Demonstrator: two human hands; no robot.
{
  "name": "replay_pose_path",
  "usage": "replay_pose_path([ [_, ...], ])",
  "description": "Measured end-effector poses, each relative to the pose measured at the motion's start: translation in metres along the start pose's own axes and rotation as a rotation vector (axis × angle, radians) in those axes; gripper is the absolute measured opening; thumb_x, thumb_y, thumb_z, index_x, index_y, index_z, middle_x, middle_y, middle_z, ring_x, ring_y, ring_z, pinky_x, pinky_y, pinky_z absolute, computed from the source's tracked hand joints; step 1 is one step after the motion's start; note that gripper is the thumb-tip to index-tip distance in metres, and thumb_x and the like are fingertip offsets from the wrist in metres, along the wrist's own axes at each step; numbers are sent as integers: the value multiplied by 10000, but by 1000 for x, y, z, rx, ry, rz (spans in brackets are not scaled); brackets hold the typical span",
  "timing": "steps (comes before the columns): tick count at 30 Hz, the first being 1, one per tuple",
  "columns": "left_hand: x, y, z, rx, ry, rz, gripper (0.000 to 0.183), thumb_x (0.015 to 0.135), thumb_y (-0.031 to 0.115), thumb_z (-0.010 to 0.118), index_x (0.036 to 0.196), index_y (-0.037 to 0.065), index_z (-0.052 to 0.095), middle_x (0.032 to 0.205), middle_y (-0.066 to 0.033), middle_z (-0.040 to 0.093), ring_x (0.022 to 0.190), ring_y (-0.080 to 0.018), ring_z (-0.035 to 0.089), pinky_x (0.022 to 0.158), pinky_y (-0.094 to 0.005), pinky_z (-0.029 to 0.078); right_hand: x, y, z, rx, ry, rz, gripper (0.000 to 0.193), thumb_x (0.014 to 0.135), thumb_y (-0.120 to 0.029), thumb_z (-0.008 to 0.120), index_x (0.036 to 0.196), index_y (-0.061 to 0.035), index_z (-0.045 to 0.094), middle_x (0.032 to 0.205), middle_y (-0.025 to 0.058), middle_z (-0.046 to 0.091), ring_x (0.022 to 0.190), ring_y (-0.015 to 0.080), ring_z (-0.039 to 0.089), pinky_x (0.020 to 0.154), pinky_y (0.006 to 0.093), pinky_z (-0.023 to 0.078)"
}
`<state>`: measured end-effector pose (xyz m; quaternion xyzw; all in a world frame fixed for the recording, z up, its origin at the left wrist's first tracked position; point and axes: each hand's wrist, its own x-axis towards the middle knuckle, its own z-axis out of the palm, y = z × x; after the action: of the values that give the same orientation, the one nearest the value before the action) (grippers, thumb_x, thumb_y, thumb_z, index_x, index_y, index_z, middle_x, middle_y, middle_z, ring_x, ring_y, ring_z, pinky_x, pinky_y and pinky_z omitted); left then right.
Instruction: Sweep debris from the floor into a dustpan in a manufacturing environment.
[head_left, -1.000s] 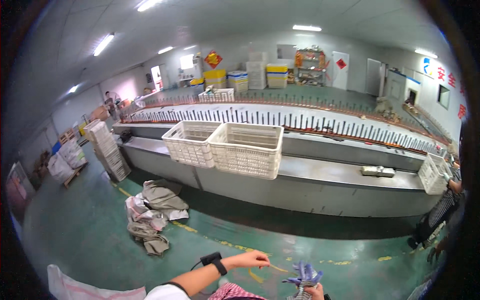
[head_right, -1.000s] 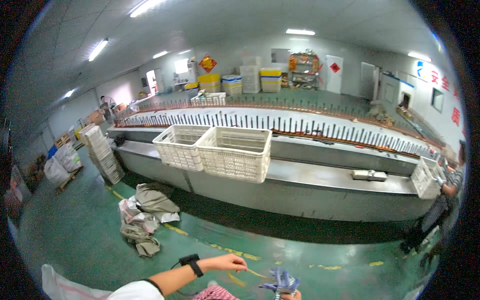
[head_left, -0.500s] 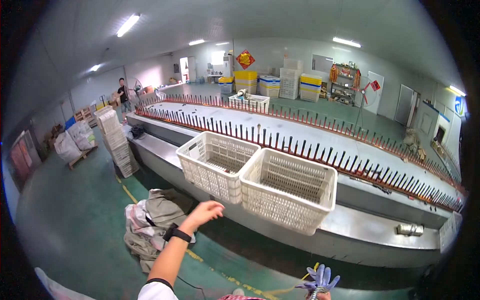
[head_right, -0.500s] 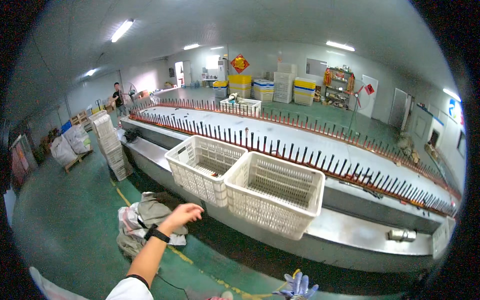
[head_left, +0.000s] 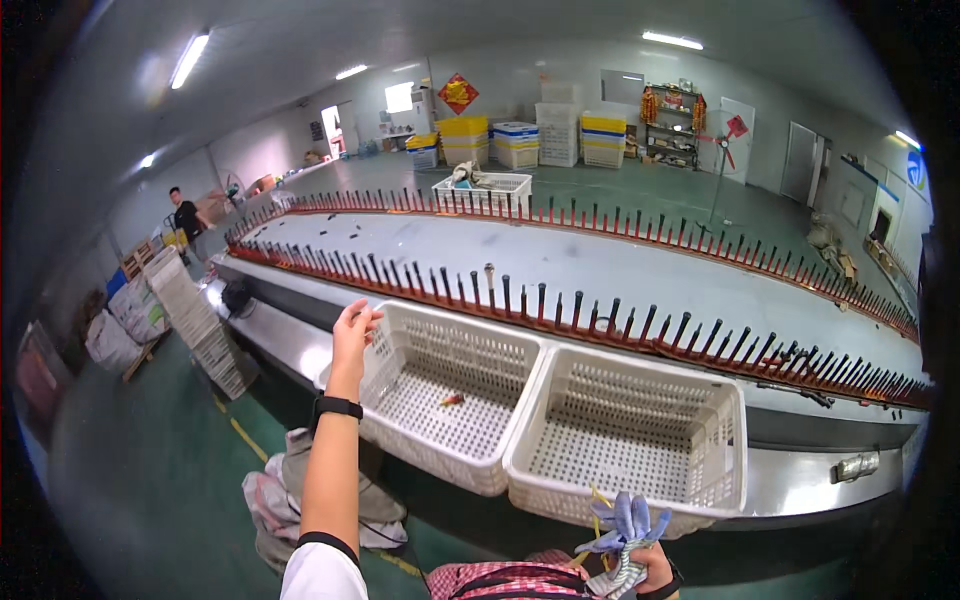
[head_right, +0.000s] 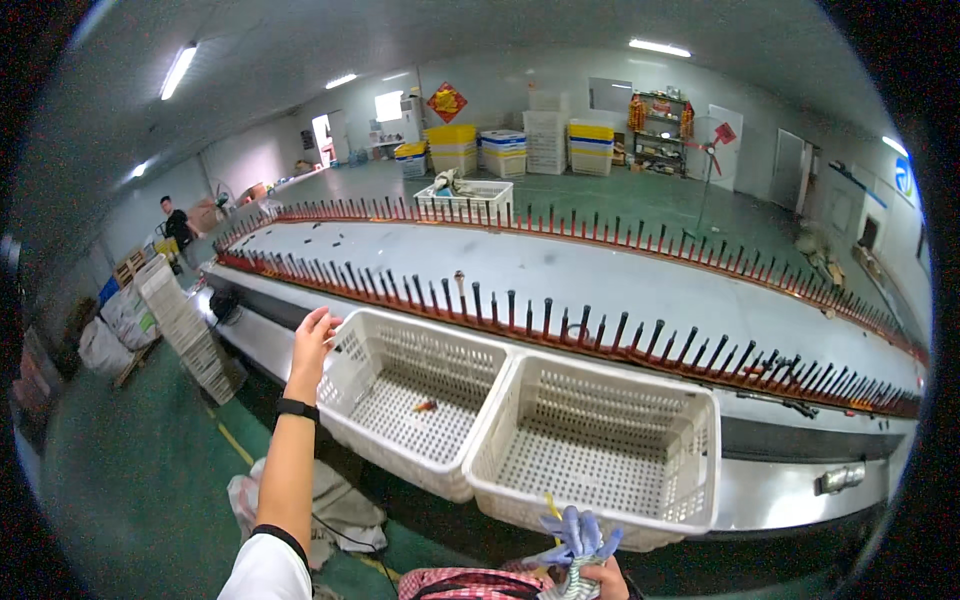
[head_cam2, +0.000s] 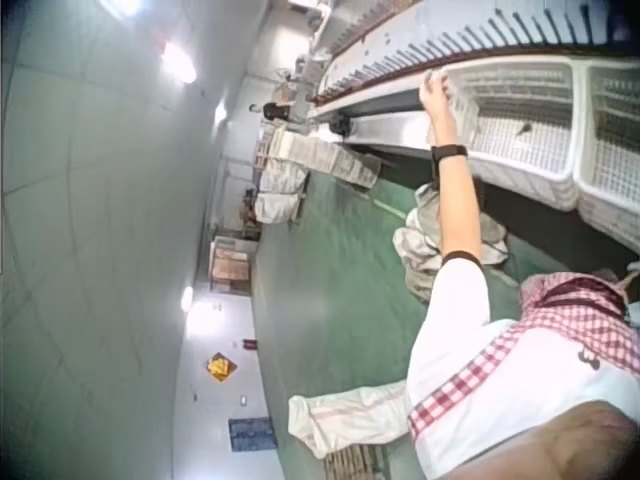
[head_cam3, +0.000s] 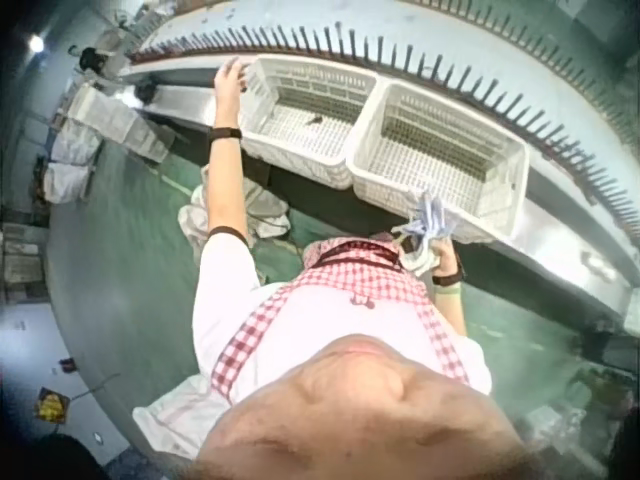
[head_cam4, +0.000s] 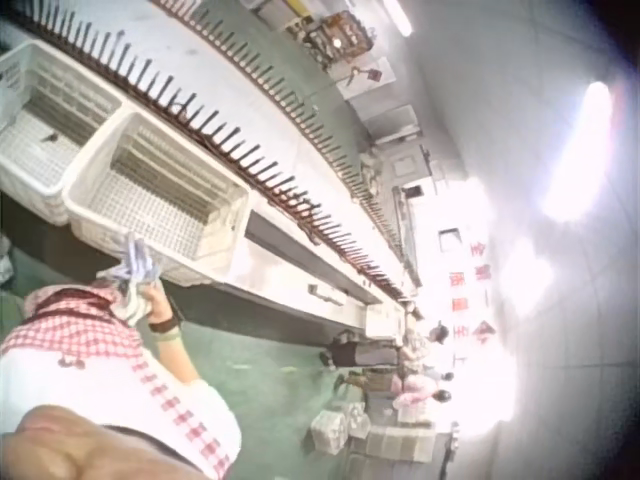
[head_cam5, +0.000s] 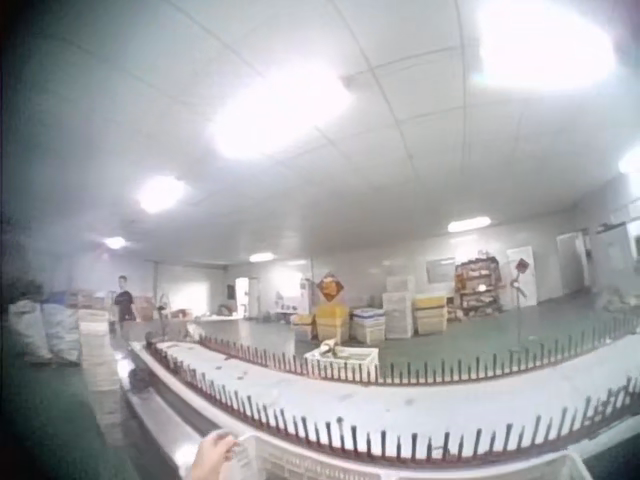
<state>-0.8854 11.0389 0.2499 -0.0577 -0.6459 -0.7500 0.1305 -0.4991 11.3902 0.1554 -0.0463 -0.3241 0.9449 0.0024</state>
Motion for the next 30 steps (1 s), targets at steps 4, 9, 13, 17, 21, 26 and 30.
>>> replay_pose_path([
  [4,97,-53,43,36,-76,-82,426,763,207,551,1116,20,401,873,-48,571,608,-40,431,495,-162,343,48,7,36,6,125,-97,791,563,-10,509,1273,-146,188,1284,100,261,974,303,487,706,367,472],
  [9,207,-143,79,135,-245,-194,583,726,219,594,1196,13,316,1113,-154,453,986,-220,454,783,-317,377,93,41,46,-124,233,-440,861,517,-87,532,1287,-124,149,1318,146,190,1125,307,356,778,425,439],
  [13,267,-226,94,429,-358,-28,673,672,219,618,1213,-4,286,1164,-203,399,1075,-292,394,880,-341,328,72,94,-28,-1694,630,-202,850,560,-143,567,1293,-124,137,1325,130,178,1017,294,457,696,366,469],
  [17,304,-294,131,434,-500,225,698,649,247,636,1199,-21,299,1163,-194,399,1087,-290,379,894,-343,315,107,127,76,-768,480,-455,793,629,-108,526,1300,-184,110,1326,76,206,934,276,486,656,349,461],
  [21,371,-336,96,510,-444,42,321,708,160,552,992,32,476,859,-120,544,795,-254,525,706,-320,418,128,159,151,-97,398,-604,790,653,-49,512,1302,-230,100,1346,53,154,891,280,497,615,324,457],
  [26,352,-335,81,361,-248,442,255,797,126,480,1006,-19,471,858,-146,564,776,-241,540,694,-303,421,172,144,207,-88,623,-726,652,656,-82,533,1252,-166,280,1276,125,284,809,267,525,616,296,450],
  [30,356,-302,70,526,-263,335,301,825,205,464,1051,6,454,904,-164,540,686,-249,510,629,-333,404,171,155,185,55,826,-615,506,642,-126,556,1105,-13,387,809,122,547,684,227,553,616,317,457],
])
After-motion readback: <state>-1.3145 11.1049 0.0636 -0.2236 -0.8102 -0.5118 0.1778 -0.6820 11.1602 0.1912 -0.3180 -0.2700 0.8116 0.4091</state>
